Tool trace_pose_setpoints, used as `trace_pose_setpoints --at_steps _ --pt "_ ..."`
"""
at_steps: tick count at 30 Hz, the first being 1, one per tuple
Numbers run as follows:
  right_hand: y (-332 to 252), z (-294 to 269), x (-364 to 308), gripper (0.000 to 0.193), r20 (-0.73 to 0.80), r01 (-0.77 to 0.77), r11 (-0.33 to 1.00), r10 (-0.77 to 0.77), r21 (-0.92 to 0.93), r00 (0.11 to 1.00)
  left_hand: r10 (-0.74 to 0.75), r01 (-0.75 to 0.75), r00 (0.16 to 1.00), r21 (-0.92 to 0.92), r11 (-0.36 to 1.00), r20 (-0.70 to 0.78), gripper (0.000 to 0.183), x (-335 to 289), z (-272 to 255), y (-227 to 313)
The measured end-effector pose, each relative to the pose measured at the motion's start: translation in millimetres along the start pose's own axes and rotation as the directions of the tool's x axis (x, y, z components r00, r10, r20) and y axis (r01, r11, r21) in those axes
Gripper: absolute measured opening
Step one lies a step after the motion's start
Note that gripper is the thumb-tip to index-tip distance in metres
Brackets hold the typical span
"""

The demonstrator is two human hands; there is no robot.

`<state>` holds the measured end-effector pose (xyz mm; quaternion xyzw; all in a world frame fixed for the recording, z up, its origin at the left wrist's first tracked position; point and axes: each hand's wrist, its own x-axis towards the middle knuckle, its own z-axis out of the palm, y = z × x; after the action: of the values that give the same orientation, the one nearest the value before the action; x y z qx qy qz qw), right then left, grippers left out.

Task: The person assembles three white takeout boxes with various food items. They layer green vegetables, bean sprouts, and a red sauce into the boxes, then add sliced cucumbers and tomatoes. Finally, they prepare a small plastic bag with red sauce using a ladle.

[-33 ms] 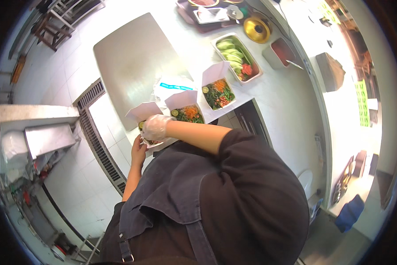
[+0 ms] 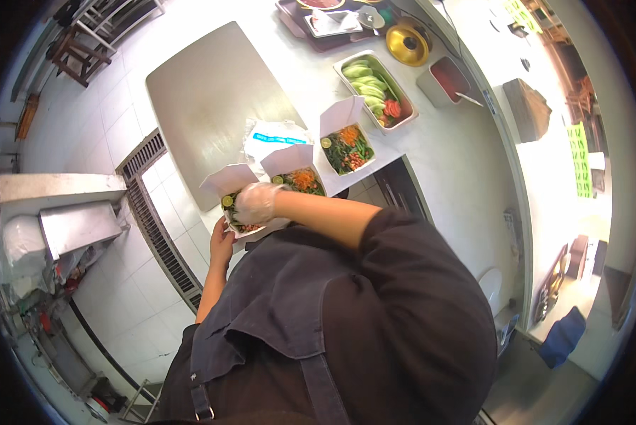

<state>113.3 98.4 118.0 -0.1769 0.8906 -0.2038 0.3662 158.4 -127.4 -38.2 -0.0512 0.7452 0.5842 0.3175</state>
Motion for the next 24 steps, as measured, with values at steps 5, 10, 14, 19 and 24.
trace_pose_setpoints --at_steps 5,10,14,19,24 --pt "90.9 13.6 -86.7 0.036 0.062 -0.273 0.960 0.277 -0.062 0.959 0.004 -0.004 1.000 -0.022 1.000 0.011 0.055 -8.4 9.1 4.9" --pt "151.2 78.2 -106.4 0.037 -0.087 -0.592 0.781 0.615 0.198 0.783 0.000 0.002 0.999 -0.028 1.000 0.051 0.055 -6.4 23.8 9.9" --pt "158.4 120.7 -79.0 0.041 -0.257 -0.264 0.961 0.235 -0.086 0.937 -0.003 0.003 0.999 -0.009 1.000 0.041 0.055 -5.9 29.7 11.5" --pt "148.1 120.6 -82.7 0.028 -0.463 -0.403 0.809 0.579 0.428 0.671 0.006 -0.006 1.000 -0.024 1.000 -0.004 0.056 -5.8 42.1 6.9" --pt "164.7 142.9 -66.7 0.037 -0.325 -0.209 0.470 0.811 0.858 0.487 0.045 -0.048 0.998 -0.086 0.995 -0.038 0.057 -1.7 64.0 -0.7"
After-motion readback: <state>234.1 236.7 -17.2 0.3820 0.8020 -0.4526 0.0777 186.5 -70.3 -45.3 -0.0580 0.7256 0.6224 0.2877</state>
